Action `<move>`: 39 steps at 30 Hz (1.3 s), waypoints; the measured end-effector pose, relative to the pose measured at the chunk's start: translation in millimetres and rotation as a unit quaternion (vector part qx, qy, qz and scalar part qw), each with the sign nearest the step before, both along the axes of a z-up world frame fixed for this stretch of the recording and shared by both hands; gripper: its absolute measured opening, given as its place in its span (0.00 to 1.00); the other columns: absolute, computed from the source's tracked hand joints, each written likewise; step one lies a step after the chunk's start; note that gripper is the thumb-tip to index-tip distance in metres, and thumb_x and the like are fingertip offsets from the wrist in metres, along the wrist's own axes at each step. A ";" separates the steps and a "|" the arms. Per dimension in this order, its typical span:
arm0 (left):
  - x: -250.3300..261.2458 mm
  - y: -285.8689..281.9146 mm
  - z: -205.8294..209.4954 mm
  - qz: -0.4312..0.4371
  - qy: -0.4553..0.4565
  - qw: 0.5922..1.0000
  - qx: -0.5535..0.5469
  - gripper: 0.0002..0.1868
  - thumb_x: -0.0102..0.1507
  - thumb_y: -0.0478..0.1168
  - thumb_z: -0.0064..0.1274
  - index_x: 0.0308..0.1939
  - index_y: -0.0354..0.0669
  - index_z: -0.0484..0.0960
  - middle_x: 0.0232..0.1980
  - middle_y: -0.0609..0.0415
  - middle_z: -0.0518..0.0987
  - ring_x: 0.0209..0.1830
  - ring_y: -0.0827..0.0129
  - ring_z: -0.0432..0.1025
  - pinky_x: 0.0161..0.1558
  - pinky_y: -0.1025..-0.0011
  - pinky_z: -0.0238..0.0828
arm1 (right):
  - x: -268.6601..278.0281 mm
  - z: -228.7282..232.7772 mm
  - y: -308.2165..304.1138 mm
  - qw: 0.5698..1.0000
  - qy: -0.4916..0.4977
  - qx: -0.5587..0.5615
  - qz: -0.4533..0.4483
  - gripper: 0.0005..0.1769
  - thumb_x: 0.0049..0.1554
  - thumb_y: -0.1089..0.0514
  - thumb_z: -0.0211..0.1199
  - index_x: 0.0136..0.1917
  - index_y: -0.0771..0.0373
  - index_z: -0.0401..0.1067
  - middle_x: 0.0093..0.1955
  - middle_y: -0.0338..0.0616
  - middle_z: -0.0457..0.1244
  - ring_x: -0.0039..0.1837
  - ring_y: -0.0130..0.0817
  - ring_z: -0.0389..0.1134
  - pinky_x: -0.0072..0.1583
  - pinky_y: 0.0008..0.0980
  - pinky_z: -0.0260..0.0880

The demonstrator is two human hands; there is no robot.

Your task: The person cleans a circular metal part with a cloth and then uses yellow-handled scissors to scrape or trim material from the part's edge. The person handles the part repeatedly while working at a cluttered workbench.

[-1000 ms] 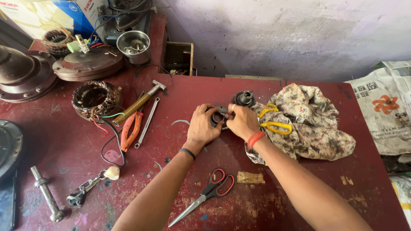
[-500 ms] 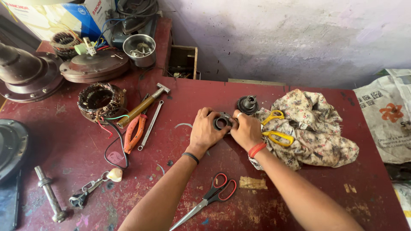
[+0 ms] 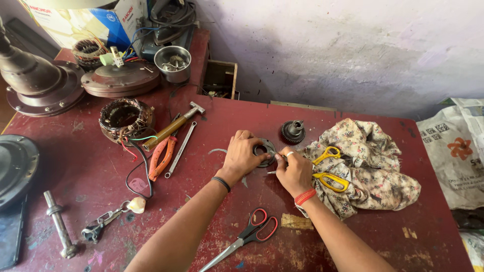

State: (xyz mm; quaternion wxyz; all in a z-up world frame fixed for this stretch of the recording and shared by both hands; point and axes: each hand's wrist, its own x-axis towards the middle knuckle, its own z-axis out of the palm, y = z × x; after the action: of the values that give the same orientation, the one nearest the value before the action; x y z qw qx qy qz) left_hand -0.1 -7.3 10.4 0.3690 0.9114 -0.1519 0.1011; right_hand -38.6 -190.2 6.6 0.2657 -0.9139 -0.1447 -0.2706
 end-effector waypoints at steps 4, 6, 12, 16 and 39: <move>-11.7 -5.5 -0.7 0.037 -0.021 0.999 -0.006 0.24 0.49 0.48 0.71 0.45 0.40 0.88 0.48 0.46 0.79 0.54 0.52 0.70 0.58 0.58 0.67 | 2.0 -0.4 0.3 1.000 0.021 -0.001 -0.008 0.07 0.55 0.62 0.67 0.38 0.62 0.70 0.33 0.47 0.67 0.32 0.45 0.68 0.35 0.43 0.63; -19.7 -11.5 -4.9 0.054 -0.051 0.996 -0.042 0.24 0.51 0.43 0.70 0.50 0.39 0.87 0.47 0.46 0.81 0.52 0.52 0.72 0.56 0.60 0.70 | 3.1 -1.1 1.4 1.000 0.022 -0.013 -0.016 0.07 0.55 0.63 0.67 0.38 0.62 0.70 0.34 0.47 0.68 0.32 0.46 0.68 0.35 0.43 0.63; -16.4 -10.0 -11.3 0.022 -0.056 0.991 -0.120 0.24 0.50 0.39 0.69 0.50 0.39 0.85 0.47 0.45 0.84 0.51 0.49 0.75 0.54 0.58 0.72 | 2.4 -3.6 -0.9 0.999 0.034 -0.009 0.004 0.07 0.53 0.62 0.68 0.38 0.62 0.70 0.32 0.48 0.67 0.33 0.49 0.68 0.36 0.46 0.63; -0.7 0.7 -7.3 -0.084 0.007 0.988 -0.131 0.25 0.50 0.37 0.68 0.52 0.38 0.84 0.53 0.42 0.83 0.57 0.49 0.75 0.59 0.59 0.71 | 4.6 -3.9 -0.2 0.998 0.065 -0.028 -0.004 0.06 0.52 0.60 0.68 0.39 0.61 0.71 0.32 0.49 0.67 0.34 0.50 0.68 0.37 0.46 0.64; 3.8 0.9 -8.9 -0.118 -0.001 0.986 -0.120 0.25 0.52 0.35 0.66 0.53 0.36 0.82 0.59 0.39 0.80 0.63 0.46 0.73 0.63 0.58 0.70 | 23.8 11.3 2.2 0.958 0.265 -0.064 -0.092 0.03 0.53 0.59 0.62 0.39 0.58 0.76 0.25 0.50 0.65 0.28 0.47 0.68 0.35 0.48 0.63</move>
State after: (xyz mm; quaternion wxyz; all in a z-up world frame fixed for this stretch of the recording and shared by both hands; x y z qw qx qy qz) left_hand 3.7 -6.4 1.5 0.4845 0.8362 -0.2455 0.0756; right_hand -14.7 -188.0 17.9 0.2092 -0.9774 -0.0010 -0.0317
